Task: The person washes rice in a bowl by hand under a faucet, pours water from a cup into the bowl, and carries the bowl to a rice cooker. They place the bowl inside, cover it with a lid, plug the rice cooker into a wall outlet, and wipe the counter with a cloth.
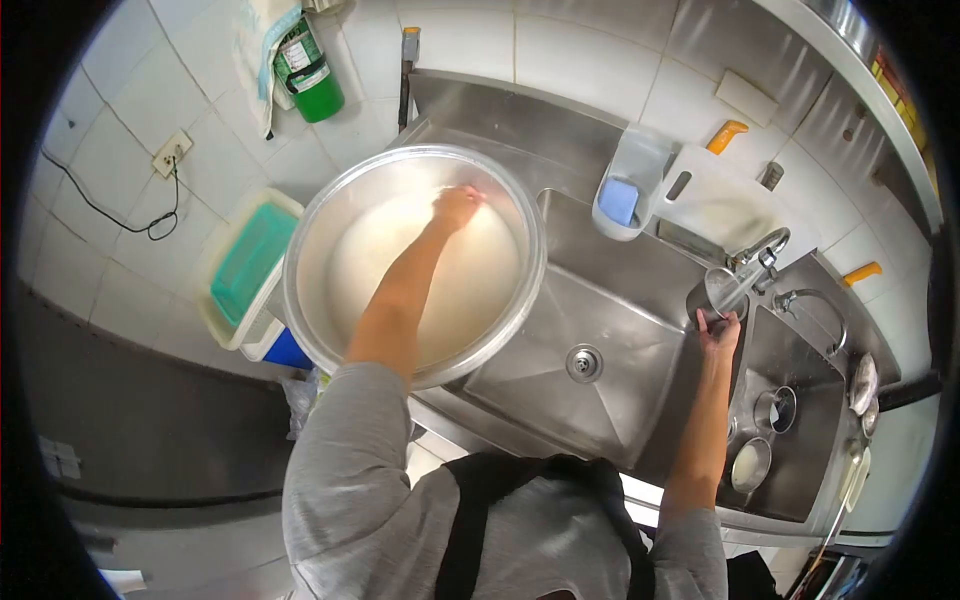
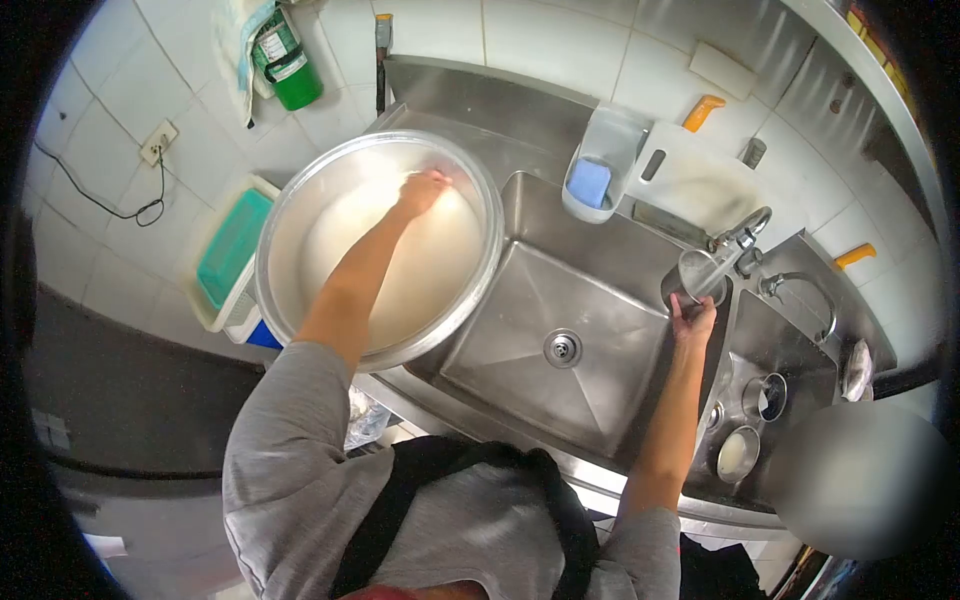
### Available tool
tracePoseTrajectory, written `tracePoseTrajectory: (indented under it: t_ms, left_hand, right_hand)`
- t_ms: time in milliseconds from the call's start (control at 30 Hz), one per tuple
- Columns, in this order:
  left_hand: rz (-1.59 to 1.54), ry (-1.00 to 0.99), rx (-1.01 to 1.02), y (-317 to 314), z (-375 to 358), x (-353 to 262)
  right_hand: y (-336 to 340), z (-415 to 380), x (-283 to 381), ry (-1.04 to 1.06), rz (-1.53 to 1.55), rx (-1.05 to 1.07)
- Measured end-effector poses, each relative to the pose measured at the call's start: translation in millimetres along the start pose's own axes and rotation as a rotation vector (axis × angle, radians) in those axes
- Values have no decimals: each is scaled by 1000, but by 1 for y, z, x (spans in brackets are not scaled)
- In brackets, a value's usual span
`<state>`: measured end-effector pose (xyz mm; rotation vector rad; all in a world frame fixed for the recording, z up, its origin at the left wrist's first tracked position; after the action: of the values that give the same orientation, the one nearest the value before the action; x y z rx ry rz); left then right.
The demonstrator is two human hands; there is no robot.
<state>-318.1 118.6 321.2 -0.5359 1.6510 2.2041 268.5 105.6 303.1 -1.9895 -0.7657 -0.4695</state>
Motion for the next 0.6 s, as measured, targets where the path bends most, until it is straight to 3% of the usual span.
tracePoseTrajectory:
  t_ms: [67,133,267,333,367,433,467,533,567,600]
  left_hand:
    - [209,-144,168,-19,-18,-52]
    - [275,-285,141,-34,-57,-83]
    - [233,-339,283,-27,-123,-106]
    - [283,-333,568,-22,-155,-107]
    - [283,-333,568,-5,-163,-118]
    - [244,-206,891,10,-181,-130]
    - [243,-204,889,9,-180,-129]
    - [416,-387,422,23,-163,-131]
    - [417,-380,419,14,-155,-118]
    - [437,-402,265,9,-137,-102]
  right_hand:
    - [-4,0,3,14,0,-57]
    - [-5,-4,4,50,23,-117]
    - [-6,-3,2,-7,79,-112]
    - [-10,-10,0,-10,105,-132]
    - [-9,-13,0,13,104,-143]
    - [-9,-14,2,37,102,-153]
    - [-9,-14,3,36,84,-146]
    - [-8,-12,0,29,63,-136]
    - [-7,-7,0,13,48,-103]
    - [-8,-4,0,-1,33,-69]
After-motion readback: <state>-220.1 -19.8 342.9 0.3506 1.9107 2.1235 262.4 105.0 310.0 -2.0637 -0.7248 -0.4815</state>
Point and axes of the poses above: each hand's wrist, its own z-axis towards the middle knuckle, its own y-axis out of the back of the hand, x = y × z, the point moved 6 cm from there along z, towards the middle knuckle, and after that the axes turned 9 degrees about -y, right-handed, at the moved point
